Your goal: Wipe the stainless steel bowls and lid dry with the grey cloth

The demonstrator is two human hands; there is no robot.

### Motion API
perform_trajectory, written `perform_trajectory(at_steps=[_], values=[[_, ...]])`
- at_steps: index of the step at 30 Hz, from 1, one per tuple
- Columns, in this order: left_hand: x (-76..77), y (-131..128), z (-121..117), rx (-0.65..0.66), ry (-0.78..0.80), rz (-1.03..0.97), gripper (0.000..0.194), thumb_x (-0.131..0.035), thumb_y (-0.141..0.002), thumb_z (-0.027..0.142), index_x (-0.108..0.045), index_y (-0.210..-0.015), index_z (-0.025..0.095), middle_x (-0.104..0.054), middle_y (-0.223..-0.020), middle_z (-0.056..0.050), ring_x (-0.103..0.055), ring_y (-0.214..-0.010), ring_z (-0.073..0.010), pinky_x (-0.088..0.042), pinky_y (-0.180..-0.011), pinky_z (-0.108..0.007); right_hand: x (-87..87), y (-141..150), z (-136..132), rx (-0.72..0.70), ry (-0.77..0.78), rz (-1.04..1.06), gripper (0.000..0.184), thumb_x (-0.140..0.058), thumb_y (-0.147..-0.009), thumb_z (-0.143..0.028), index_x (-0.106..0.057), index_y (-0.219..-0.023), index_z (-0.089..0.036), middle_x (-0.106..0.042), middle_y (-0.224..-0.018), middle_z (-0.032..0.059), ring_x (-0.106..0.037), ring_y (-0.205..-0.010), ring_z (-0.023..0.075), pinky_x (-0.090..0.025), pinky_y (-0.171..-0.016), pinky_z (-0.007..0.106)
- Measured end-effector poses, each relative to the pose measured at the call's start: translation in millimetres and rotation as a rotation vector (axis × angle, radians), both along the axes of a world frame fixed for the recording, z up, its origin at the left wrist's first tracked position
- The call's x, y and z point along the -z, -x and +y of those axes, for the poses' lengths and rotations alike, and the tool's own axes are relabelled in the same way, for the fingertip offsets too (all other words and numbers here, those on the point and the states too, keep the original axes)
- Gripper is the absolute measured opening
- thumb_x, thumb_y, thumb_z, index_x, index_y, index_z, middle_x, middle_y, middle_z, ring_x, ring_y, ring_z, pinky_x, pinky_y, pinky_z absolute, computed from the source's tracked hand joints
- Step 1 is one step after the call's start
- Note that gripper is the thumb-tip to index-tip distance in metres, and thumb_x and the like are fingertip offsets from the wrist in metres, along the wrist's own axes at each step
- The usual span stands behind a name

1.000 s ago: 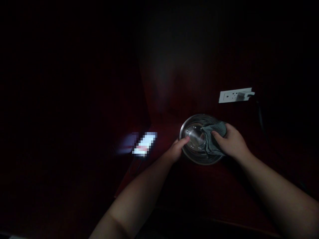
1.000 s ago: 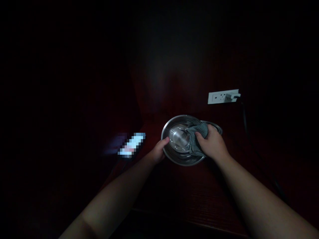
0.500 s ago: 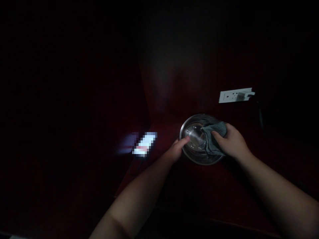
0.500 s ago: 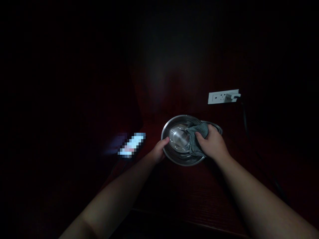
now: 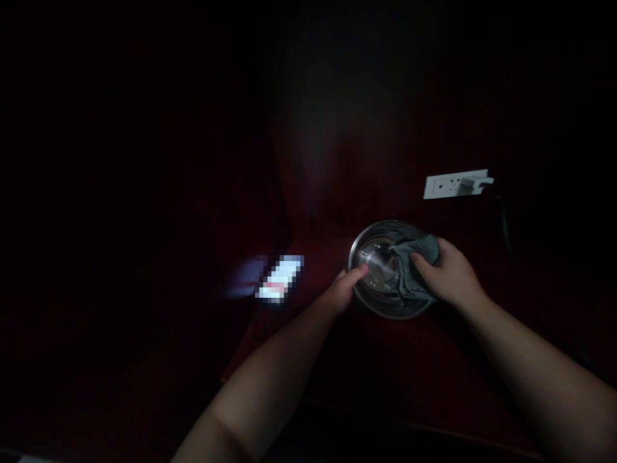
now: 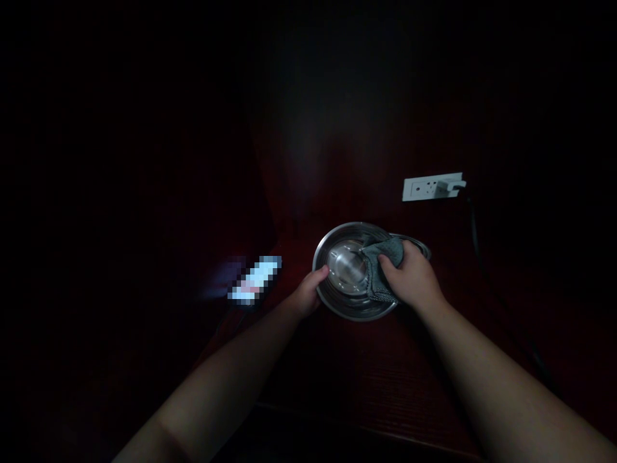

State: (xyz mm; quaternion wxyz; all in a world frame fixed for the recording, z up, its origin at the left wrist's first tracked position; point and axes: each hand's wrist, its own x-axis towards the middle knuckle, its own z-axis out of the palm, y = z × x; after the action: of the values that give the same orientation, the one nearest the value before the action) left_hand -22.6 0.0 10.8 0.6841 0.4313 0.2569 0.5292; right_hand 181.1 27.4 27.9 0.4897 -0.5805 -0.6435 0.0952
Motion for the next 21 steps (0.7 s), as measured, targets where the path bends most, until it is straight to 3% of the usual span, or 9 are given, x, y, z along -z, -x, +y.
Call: perform_trajectory(at_steps=[21], values=[[-0.2, 0.7, 1.1, 0.005, -0.010, -0.005, 0.058, -0.074, -0.063, 0.047, -0.066, -0.108, 0.011, -0.073, -0.099, -0.013, -0.064, -0.105, -0.0318, -0.043, -0.099, -0.044, -3.5, 1.8, -3.1, -0.016, 0.006, 0.022, 0.029, -0.058, -0.073, -0.042, -0.057, -0.090, -0.019, -0.066, -0.084, 0.0081, -0.063, -0.075, 0.0242, -0.051, -0.067, 0.038]])
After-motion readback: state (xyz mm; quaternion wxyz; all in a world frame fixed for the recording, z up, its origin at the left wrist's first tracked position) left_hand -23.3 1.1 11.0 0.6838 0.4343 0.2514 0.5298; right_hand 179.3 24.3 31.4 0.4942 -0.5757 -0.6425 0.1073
